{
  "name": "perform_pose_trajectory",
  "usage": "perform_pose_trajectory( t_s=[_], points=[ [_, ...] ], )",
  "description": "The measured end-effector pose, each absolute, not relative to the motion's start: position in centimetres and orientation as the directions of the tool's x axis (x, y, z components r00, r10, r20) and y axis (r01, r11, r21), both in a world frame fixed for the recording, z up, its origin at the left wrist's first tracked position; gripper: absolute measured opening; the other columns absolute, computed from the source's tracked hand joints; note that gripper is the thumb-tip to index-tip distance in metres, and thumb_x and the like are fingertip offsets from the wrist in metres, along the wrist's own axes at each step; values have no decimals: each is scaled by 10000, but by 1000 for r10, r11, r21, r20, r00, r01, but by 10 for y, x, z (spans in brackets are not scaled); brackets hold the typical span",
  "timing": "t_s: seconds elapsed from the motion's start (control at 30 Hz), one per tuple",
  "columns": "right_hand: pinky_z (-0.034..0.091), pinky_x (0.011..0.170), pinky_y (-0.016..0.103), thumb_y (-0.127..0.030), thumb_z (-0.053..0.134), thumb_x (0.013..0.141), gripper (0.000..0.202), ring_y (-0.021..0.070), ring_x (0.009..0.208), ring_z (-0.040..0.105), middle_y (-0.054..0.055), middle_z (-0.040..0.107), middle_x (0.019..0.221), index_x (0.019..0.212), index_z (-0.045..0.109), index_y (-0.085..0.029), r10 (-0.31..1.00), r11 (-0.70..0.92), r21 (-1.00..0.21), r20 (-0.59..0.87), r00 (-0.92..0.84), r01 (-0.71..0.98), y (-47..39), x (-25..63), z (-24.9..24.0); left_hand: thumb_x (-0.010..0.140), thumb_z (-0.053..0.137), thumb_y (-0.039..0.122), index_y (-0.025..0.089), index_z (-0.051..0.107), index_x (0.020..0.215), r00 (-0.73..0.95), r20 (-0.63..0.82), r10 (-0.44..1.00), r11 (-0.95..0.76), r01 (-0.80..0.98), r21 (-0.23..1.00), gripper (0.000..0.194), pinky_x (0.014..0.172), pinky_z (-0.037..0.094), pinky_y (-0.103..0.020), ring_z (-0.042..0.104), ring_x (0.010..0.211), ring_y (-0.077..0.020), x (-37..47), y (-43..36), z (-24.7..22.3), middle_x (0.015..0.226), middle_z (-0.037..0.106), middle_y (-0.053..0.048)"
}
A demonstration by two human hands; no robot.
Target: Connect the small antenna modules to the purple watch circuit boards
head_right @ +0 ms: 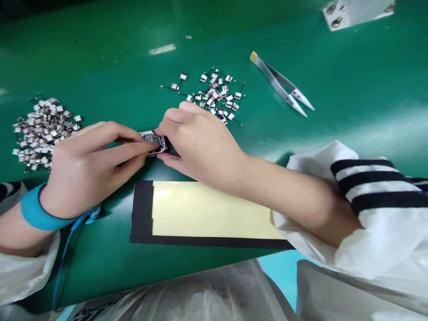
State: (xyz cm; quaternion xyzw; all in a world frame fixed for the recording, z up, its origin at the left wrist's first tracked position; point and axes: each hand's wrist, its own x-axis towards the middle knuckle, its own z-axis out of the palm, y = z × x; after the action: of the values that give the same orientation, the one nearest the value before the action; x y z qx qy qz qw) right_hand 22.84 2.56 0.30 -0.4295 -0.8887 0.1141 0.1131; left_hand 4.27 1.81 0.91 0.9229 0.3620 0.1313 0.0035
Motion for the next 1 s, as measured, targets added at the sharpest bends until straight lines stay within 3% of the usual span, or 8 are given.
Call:
perform_pose_trajectory(
  t_s=[0.23,0.47,1.0],
  points=[
    [428,714,341,-329,588,799,200,218,810,510,61,585,890,869,605,-143,778,623,-283,125,-616,729,26,229,3,864,413,219,247,594,927,716,237,657,-746,663,61,193,632,457,-268,525,744,-150,43,18,10,819,568,-23],
    [438,710,333,-318,594,795,196,213,821,514,55,588,902,863,607,-134,772,633,-267,142,-620,727,26,229,2,817,503,181,178,624,900,736,348,580,-795,604,48,146,592,446,-264,527,694,-158,42,21,7,771,586,-44],
    [467,682,351,-329,626,768,177,219,795,534,53,609,880,807,604,-157,771,637,-237,180,-611,734,25,228,1,814,507,175,182,631,877,746,348,568,-800,600,19,139,583,442,-259,519,683,-156,42,22,7,760,581,-45]
  ],
)
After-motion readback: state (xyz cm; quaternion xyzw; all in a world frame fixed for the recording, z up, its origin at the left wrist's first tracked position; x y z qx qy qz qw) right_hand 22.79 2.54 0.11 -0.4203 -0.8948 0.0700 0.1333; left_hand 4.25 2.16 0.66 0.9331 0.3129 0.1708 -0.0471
